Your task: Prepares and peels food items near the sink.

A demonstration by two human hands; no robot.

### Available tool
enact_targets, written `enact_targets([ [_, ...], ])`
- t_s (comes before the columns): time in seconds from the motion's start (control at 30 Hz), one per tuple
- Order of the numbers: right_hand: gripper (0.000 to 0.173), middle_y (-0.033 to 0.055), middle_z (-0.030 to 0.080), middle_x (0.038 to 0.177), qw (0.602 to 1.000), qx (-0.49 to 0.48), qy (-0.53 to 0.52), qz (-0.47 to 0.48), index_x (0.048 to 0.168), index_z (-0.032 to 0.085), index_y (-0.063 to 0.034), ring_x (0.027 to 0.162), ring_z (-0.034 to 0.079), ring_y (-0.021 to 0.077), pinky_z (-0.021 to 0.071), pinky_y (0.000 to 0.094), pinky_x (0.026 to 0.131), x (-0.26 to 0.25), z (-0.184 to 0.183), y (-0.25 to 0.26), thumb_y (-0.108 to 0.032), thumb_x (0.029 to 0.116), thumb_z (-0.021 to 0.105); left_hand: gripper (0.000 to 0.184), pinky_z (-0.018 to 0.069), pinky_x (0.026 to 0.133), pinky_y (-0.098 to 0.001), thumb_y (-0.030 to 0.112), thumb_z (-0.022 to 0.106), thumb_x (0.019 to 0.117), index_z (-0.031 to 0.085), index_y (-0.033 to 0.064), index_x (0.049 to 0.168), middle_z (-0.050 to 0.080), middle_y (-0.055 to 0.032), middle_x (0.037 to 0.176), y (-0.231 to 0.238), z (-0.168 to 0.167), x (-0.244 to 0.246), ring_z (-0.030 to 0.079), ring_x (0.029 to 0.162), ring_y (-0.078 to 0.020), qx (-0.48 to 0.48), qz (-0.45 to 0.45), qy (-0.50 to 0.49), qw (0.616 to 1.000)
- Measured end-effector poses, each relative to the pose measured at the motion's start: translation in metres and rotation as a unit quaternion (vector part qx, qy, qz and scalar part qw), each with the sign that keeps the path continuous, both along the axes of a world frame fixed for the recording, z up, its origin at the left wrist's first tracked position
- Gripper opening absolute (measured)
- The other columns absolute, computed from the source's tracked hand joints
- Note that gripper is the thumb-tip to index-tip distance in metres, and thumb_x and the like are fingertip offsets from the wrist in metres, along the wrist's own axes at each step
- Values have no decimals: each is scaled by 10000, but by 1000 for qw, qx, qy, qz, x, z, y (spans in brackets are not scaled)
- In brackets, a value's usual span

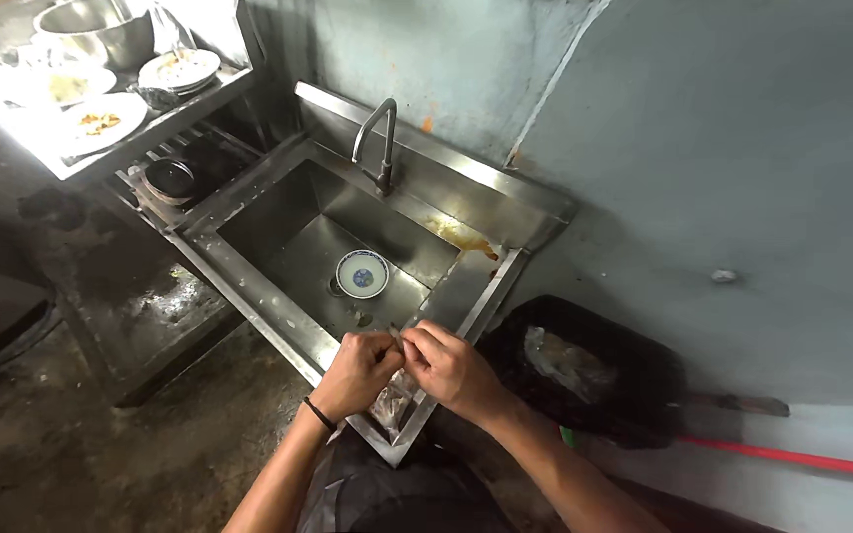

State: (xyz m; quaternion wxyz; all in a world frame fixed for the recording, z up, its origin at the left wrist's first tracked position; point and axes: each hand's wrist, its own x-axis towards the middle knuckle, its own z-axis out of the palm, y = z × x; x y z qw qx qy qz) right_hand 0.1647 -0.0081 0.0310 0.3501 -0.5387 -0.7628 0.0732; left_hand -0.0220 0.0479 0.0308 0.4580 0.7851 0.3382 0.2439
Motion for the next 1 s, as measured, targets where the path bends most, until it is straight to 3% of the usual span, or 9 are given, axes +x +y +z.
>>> enact_targets([
  [0.1,102,-32,617,786,992,-63,110,-8,917,731,-84,589,542,9,501,159,533,-1,1,6,-140,910,646,289,417,494,-249,138,588,971,615,99,686,537,26,616,5,-3,-3,493,535,-69,10,-17,-20,1000],
  [0.17,76,-51,636,784,981,-99,164,-14,918,727,-102,577,548,-7,507,154,523,-2,1,9,-136,913,660,297,410,487,-255,146,571,980,612,101,690,535,27,612,7,-4,-5,489,529,-72,1,-14,-26,1000],
  [0.27,97,-45,626,785,989,-58,134,-35,916,720,-92,577,533,-7,492,149,519,-7,-1,12,-167,919,659,245,485,525,-265,189,550,1013,688,102,830,604,27,671,6,-3,-7,559,566,-81,-29,32,-43,998],
  [0.33,133,-14,618,801,996,-17,74,-44,926,722,-74,607,554,26,509,174,542,-12,0,14,-183,929,645,195,531,528,-269,217,606,1010,719,99,905,634,25,675,6,-2,-9,593,558,-84,-39,73,-75,994],
  [0.47,170,64,636,864,998,42,-32,-43,972,717,-40,736,656,150,581,276,623,-23,2,19,-171,969,609,153,551,526,-249,147,648,964,722,81,846,655,26,678,9,-1,-15,606,553,-61,4,85,-94,992],
  [0.57,162,83,626,875,996,57,-62,-5,958,690,-27,799,665,192,589,298,668,-27,3,26,-166,968,608,195,492,488,-236,150,635,945,698,97,768,625,40,653,18,-3,-20,560,530,-51,37,83,-97,991],
  [0.7,182,64,611,851,997,31,-42,50,938,691,-34,776,645,167,578,282,660,-29,1,36,-201,965,624,252,437,464,-241,161,622,936,656,115,690,583,47,610,29,-11,-28,514,509,-52,49,80,-98,991],
  [0.83,141,-9,594,812,998,-34,45,34,917,700,-81,647,564,45,518,194,566,-35,-6,40,-206,941,639,277,433,443,-259,170,601,944,652,112,678,569,28,566,37,-19,-37,514,473,-75,-4,62,-121,991],
  [1.0,242,15,653,935,999,-48,22,2,1100,725,-67,710,628,62,571,231,609,-43,4,38,-249,973,632,262,422,440,-252,152,632,934,647,109,677,560,35,575,49,-11,-44,499,479,-65,1,28,-108,994],
])
